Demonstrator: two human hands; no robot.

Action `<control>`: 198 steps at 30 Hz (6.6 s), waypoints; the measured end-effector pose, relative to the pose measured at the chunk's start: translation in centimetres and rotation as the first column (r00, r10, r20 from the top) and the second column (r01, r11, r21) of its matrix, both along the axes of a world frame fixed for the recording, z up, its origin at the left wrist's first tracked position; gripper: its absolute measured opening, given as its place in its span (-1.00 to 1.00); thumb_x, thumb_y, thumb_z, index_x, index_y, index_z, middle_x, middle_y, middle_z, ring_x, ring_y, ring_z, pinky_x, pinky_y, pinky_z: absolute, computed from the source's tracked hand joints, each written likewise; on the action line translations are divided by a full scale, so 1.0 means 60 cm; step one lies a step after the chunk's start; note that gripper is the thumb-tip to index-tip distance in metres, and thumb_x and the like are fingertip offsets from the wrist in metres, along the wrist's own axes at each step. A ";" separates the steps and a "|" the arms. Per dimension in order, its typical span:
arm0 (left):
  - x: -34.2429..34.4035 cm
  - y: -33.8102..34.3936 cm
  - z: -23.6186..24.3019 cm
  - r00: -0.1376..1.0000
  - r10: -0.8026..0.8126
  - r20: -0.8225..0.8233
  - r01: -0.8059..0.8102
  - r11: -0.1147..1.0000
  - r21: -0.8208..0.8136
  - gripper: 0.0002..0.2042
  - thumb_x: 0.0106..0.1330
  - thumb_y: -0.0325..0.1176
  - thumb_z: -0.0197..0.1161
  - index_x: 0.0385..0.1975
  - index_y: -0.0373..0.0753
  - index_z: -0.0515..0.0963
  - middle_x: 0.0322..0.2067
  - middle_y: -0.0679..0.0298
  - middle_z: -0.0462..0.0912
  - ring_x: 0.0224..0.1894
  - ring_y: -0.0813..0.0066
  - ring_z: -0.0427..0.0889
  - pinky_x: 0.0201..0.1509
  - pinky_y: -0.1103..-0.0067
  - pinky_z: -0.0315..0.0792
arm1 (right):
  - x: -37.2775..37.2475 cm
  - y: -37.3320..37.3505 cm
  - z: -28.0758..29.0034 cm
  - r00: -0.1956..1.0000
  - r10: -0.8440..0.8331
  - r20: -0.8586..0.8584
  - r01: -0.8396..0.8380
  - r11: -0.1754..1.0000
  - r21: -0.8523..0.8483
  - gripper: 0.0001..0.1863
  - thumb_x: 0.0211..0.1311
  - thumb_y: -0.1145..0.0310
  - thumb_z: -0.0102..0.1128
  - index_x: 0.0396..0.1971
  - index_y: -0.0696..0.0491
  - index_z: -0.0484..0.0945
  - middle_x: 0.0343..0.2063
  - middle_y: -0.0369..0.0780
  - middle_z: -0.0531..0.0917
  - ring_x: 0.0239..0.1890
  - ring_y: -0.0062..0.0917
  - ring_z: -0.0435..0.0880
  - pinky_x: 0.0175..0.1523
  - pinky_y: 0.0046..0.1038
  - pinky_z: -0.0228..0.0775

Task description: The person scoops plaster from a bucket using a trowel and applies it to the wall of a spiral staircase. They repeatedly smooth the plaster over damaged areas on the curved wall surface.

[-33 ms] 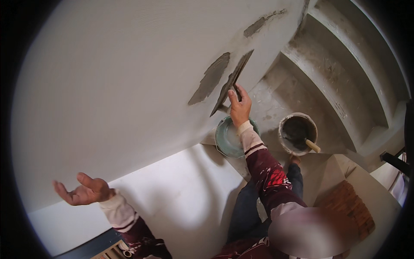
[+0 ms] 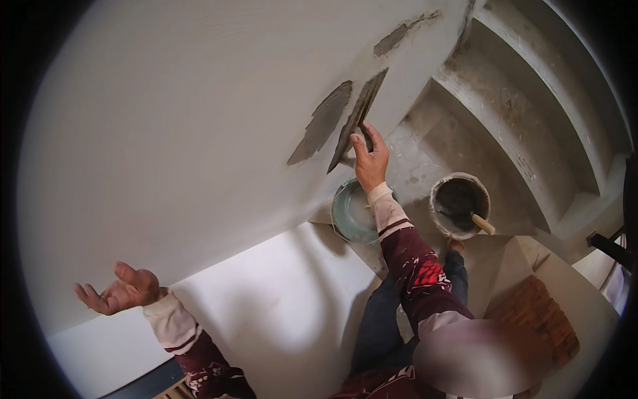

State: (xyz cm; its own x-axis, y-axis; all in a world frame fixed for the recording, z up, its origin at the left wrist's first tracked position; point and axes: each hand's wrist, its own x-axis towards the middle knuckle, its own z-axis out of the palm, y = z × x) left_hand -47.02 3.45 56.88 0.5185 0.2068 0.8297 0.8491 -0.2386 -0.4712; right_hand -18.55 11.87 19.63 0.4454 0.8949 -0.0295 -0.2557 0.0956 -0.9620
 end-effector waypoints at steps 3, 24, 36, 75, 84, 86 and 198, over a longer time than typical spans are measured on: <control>-0.041 0.038 0.037 0.978 0.007 -0.210 0.013 0.995 0.094 -0.44 0.31 -0.11 0.19 0.19 -0.21 0.16 0.25 0.08 0.15 0.38 0.21 0.08 0.46 0.11 -0.23 | -0.012 0.035 0.028 0.990 -0.074 0.117 0.063 0.993 0.096 -0.52 0.22 0.24 0.37 0.08 0.15 0.53 -0.26 -0.14 0.61 -0.18 -0.37 0.56 -0.01 -0.40 0.40; -0.057 0.054 0.013 0.945 0.151 -0.290 -0.100 0.978 0.181 -0.37 0.32 0.22 0.03 0.18 -0.14 0.19 0.18 0.06 0.29 0.34 0.17 0.19 0.49 0.08 -0.45 | -0.010 0.036 -0.039 0.974 -0.004 -0.224 -0.033 0.987 -0.160 -0.54 0.33 0.14 0.24 -0.04 0.26 0.58 -0.44 -0.29 0.63 -0.46 -0.68 0.50 -0.33 -0.56 0.39; -0.051 0.054 0.007 0.944 0.146 -0.295 -0.101 0.982 0.162 -0.38 0.34 0.21 0.03 0.18 -0.15 0.20 0.19 0.07 0.26 0.35 0.14 0.20 0.49 0.07 -0.44 | -0.084 0.014 0.001 0.970 -0.034 0.242 0.016 0.997 0.074 -0.81 0.27 0.28 0.27 -0.33 0.10 0.71 -0.56 -0.21 0.63 -0.51 -0.42 0.61 -0.41 -0.40 0.41; -0.040 0.056 0.005 0.911 0.156 -0.383 -0.117 0.985 0.123 -0.41 0.42 0.15 -0.06 0.22 -0.20 0.18 0.20 0.10 0.21 0.38 0.17 0.18 0.51 0.14 -0.28 | -0.022 0.047 0.014 0.887 0.030 0.461 -0.101 0.986 0.130 -0.87 0.21 0.31 0.34 -0.38 0.05 0.73 -0.60 -0.21 0.59 -0.57 -0.40 0.57 -0.47 -0.44 0.36; -0.039 0.057 0.002 0.897 0.165 -0.410 -0.131 0.985 0.110 -0.42 0.43 0.14 -0.08 0.22 -0.20 0.17 0.20 0.09 0.21 0.37 0.18 0.18 0.51 0.16 -0.24 | -0.143 -0.083 -0.014 0.906 0.119 0.407 -0.183 0.976 0.123 -0.89 0.16 0.33 0.35 -0.35 0.01 0.73 -0.60 -0.22 0.56 -0.56 -0.35 0.57 -0.47 -0.35 0.39; -0.041 0.050 0.009 0.886 0.174 -0.429 -0.137 0.984 0.115 -0.42 0.43 0.13 -0.08 0.22 -0.21 0.16 0.20 0.07 0.21 0.37 0.18 0.18 0.50 0.18 -0.21 | -0.119 -0.057 -0.010 0.956 -0.007 0.293 -0.040 0.987 0.154 -0.89 0.17 0.35 0.34 -0.35 0.03 0.73 -0.55 -0.18 0.61 -0.55 -0.32 0.58 -0.43 -0.36 0.42; -0.039 0.050 0.005 0.900 0.139 -0.413 -0.145 0.989 0.016 -0.43 0.40 0.12 -0.07 0.22 -0.18 0.19 0.27 0.01 0.19 0.45 0.18 0.00 0.53 0.12 -0.41 | -0.191 -0.102 0.267 0.688 0.159 -0.708 -0.330 0.938 -0.110 -0.70 0.47 0.21 0.07 -0.22 0.18 0.55 -0.49 -0.30 0.56 -0.61 -0.71 0.47 -0.52 -0.64 0.34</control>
